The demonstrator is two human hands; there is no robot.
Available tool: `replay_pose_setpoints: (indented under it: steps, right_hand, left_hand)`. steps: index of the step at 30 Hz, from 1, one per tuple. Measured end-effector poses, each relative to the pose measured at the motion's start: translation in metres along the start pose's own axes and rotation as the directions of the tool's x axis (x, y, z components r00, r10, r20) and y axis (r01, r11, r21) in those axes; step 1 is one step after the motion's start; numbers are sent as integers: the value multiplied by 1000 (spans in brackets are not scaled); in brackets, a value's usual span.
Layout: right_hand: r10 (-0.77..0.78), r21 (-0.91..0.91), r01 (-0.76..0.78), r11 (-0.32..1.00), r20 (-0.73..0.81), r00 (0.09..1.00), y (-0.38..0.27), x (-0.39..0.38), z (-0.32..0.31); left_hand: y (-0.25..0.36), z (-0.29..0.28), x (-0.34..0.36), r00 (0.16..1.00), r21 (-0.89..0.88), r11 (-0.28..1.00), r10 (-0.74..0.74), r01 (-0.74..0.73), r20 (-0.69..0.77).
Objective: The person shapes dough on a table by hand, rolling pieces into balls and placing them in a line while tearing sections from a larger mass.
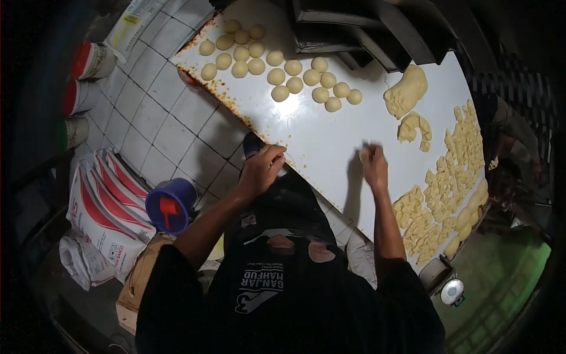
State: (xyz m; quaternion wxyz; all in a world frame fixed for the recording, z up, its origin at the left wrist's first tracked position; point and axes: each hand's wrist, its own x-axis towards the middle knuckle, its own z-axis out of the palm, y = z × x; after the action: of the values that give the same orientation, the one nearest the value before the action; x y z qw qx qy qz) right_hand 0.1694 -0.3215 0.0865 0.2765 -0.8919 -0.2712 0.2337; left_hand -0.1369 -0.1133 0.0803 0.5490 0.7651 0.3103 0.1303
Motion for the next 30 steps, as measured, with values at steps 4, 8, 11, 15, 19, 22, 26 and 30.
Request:
replay_pose_setpoints:
  steps: [4, 8, 11, 15, 19, 22, 26, 30]
  right_hand:
    - [-220, 240, 232, 943, -76, 973, -148, 53, 56]
    - [-434, -46, 444, 895, -321, 842, -124, 44, 93]
    - [-182, 95, 198, 976, -150, 972, -45, -33, 70]
    - [-337, -305, 283, 909, -141, 931, 48, -101, 15]
    - [-20, -89, -1, 996, -241, 970, 102, -114, -19]
    - [98, 128, -62, 990, -304, 948, 114, -101, -36]
    - [200, 305, -78, 949, -395, 897, 109, -22, -77]
    - [-263, 145, 397, 906, -540, 799, 56, -7, -92]
  left_hand:
    - [-4, -10, 24, 995, -33, 995, 97, -97, 4]
    - [6, -12, 39, 983, -21, 984, 179, -179, 37]
    - [10, 15, 44, 982, 3, 986, 163, -164, 91]
    - [64, 140, 105, 941, -37, 947, 321, -319, 111]
    - [130, 289, 186, 911, 219, 886, 378, -407, 164]
    - [130, 349, 211, 946, 395, 869, 325, -298, -2]
    - [99, 348, 183, 971, -133, 974, 157, -183, -183]
    - [76, 257, 100, 991, -171, 982, -97, 80, -91]
